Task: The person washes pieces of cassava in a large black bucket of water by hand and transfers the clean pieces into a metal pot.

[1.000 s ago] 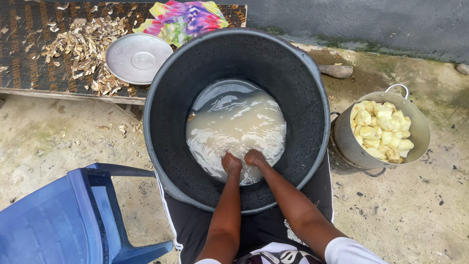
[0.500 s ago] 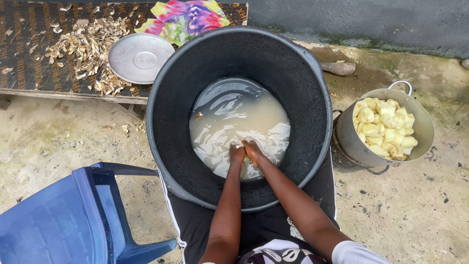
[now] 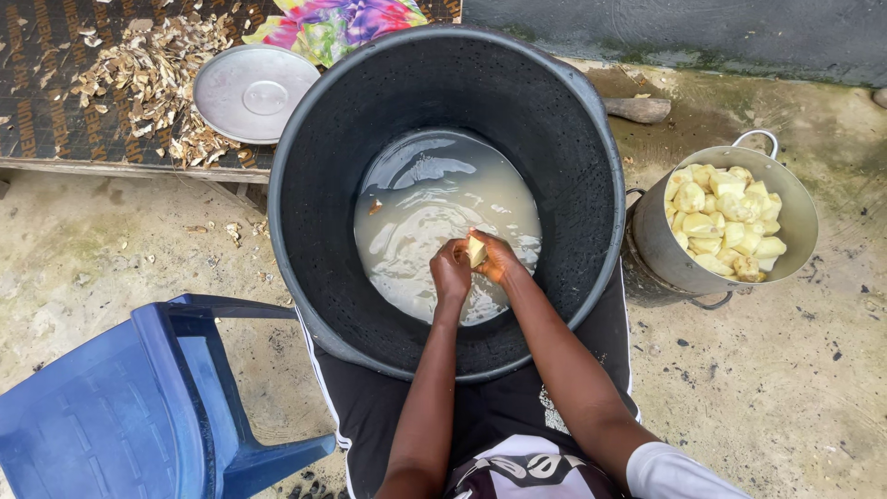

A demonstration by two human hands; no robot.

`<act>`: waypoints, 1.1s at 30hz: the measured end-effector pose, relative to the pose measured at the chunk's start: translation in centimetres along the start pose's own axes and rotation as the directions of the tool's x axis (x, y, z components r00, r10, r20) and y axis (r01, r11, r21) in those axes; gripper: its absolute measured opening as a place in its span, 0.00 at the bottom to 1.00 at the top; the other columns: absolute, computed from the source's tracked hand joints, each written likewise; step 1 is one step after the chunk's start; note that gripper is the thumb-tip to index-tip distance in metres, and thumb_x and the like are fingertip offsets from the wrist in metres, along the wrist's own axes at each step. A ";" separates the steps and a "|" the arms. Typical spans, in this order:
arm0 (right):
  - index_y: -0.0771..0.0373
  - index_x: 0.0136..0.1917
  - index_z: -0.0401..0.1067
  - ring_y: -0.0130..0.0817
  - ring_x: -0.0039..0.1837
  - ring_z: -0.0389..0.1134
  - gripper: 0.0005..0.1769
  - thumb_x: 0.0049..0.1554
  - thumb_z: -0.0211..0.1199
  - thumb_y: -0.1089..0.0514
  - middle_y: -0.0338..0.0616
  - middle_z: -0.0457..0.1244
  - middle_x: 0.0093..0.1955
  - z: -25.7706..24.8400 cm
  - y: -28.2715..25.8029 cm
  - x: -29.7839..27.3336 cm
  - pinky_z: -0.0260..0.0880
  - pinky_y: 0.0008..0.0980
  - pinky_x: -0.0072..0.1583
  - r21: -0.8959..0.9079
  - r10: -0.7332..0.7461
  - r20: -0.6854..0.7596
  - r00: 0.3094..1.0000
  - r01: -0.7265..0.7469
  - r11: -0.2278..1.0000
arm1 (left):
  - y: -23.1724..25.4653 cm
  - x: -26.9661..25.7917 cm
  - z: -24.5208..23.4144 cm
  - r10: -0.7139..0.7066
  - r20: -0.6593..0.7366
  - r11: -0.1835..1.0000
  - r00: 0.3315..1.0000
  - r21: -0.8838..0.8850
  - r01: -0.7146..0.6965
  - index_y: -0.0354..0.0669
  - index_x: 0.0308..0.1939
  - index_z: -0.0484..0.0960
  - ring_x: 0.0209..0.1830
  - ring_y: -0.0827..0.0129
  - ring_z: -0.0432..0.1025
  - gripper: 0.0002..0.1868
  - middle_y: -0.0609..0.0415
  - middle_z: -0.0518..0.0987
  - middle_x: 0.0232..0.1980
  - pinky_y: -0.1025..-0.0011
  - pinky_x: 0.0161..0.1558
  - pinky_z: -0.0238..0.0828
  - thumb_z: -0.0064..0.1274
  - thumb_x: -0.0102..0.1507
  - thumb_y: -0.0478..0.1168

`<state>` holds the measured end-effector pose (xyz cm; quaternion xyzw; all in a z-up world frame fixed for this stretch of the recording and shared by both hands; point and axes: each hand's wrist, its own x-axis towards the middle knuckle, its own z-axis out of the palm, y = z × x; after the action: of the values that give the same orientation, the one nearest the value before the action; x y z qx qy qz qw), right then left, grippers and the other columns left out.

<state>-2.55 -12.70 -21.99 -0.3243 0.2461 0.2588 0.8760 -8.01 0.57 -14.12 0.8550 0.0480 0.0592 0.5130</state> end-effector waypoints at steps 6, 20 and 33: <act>0.59 0.52 0.77 0.42 0.47 0.74 0.20 0.46 0.72 0.54 0.47 0.71 0.47 3.0 -0.9 -4.1 0.78 0.45 0.48 -0.850 -0.491 -0.231 0.840 0.072 0.522 | -3.4 1.0 0.4 -0.087 -0.116 0.976 0.989 0.187 0.108 0.45 0.46 0.87 0.47 0.54 0.80 0.17 0.47 0.85 0.47 0.62 0.51 0.75 0.53 0.56 0.27; 0.53 0.57 0.76 0.53 0.62 0.69 0.23 0.49 0.74 0.51 0.55 0.64 0.62 3.1 -3.0 -7.4 0.71 0.46 0.62 -0.877 -0.644 -0.475 0.600 -0.259 0.405 | -3.2 5.2 7.9 -0.090 0.619 0.685 0.780 0.607 -0.403 0.51 0.74 0.66 0.80 0.51 0.51 0.32 0.43 0.65 0.76 0.43 0.81 0.35 0.49 0.65 0.46; 0.54 0.59 0.76 0.51 0.62 0.71 0.23 0.50 0.72 0.49 0.57 0.67 0.61 1.6 -2.1 -6.3 0.71 0.44 0.63 -0.918 -0.604 -0.397 0.691 -0.287 0.275 | -7.6 -0.7 5.8 -0.058 0.526 0.666 0.849 0.653 -0.359 0.40 0.54 0.83 0.64 0.47 0.72 0.19 0.39 0.79 0.61 0.48 0.65 0.64 0.45 0.61 0.38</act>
<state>-5.53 -14.79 -16.24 -0.8717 0.3135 0.1068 0.3612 -7.98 -1.00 -23.56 0.9722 -0.1421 -0.1464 0.1148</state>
